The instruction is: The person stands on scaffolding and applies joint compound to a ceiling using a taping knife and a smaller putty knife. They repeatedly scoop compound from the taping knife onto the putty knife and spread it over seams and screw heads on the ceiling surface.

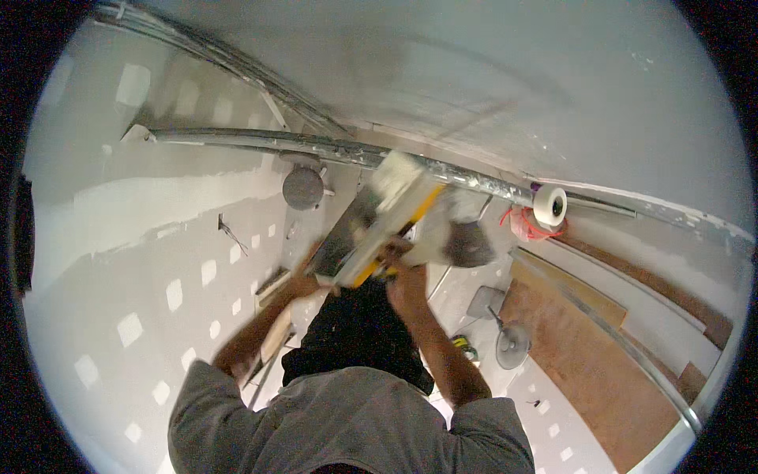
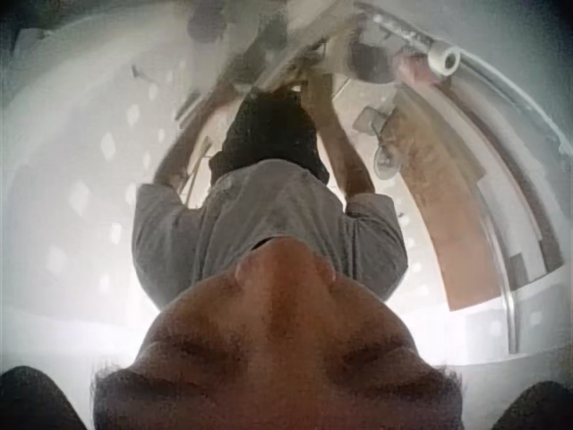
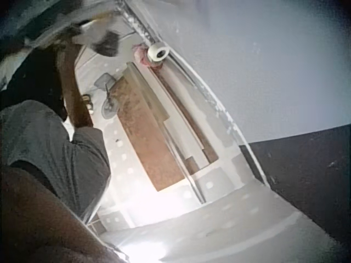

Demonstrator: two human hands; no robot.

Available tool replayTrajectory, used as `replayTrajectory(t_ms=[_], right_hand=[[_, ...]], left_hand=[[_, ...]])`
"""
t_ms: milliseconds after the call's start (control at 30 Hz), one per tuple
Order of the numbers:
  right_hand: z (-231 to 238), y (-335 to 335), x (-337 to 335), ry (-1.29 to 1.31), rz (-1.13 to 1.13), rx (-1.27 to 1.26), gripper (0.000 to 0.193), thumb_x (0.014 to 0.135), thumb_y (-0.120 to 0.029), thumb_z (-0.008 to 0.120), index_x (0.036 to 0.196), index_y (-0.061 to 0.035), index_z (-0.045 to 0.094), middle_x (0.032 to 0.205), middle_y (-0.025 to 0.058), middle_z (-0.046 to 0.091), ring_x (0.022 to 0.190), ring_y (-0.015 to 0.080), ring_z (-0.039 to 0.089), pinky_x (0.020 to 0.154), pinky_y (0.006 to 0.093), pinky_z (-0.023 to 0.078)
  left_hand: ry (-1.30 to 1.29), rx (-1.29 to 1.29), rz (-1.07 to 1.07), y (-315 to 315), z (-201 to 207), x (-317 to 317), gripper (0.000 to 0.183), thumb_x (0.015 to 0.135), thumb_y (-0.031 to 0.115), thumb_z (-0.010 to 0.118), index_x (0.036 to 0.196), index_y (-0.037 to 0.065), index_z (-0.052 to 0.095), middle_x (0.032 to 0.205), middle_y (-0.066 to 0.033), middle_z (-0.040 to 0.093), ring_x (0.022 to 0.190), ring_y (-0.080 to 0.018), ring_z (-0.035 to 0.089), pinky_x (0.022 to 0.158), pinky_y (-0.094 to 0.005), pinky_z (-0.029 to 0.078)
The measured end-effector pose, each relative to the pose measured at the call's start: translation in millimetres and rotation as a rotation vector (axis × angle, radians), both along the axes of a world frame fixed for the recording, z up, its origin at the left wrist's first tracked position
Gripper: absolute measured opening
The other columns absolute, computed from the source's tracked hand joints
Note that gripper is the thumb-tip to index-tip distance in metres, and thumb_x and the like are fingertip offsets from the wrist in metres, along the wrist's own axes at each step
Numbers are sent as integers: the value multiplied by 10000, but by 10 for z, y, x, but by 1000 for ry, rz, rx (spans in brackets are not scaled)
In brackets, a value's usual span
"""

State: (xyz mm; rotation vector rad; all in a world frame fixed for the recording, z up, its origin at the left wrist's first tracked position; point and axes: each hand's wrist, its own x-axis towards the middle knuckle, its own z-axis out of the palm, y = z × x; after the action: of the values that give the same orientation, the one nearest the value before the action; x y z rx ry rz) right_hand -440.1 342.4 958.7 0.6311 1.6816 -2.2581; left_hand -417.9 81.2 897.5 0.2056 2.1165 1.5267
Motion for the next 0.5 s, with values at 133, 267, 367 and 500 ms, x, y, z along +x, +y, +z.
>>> replayTrajectory(t_ms=[133,267,367,500], right_hand=[[-192,-489,586,58,310,104,299,846,90,656,1105,-56,682,1170,103,622,1112,272,612,985,369,475],[-926,-595,949,27,317,-68,317,837,53,705,1134,-56,686,1186,88,645,1102,277,631,936,409,521],[-1271,-571,907,-530,283,-287,247,892,-108,739,1107,-5,674,1045,90,697,946,168,691,740,331,572],[-2423,170,873,-263,698,500,309,956,-264,690,1114,-5,631,850,130,728,686,223,710,581,358,551]], left_hand=[[-588,253,620,419,473,1090,924,824,392,812,1507,-8,336,1442,-174,466,1351,-335,456,1134,-454,378],[-657,641,1293,621,277,1291,582,942,204,681,1427,-7,438,1348,-153,547,1228,-298,561,1018,-402,498],[-468,316,1120,241,-625,2096,428,964,184,676,1322,2,528,1253,-161,606,1117,-296,637,931,-403,578],[-463,336,1266,-117,-1286,2328,394,958,139,640,1298,-16,516,1253,-150,570,1107,-268,624,941,-424,566]])
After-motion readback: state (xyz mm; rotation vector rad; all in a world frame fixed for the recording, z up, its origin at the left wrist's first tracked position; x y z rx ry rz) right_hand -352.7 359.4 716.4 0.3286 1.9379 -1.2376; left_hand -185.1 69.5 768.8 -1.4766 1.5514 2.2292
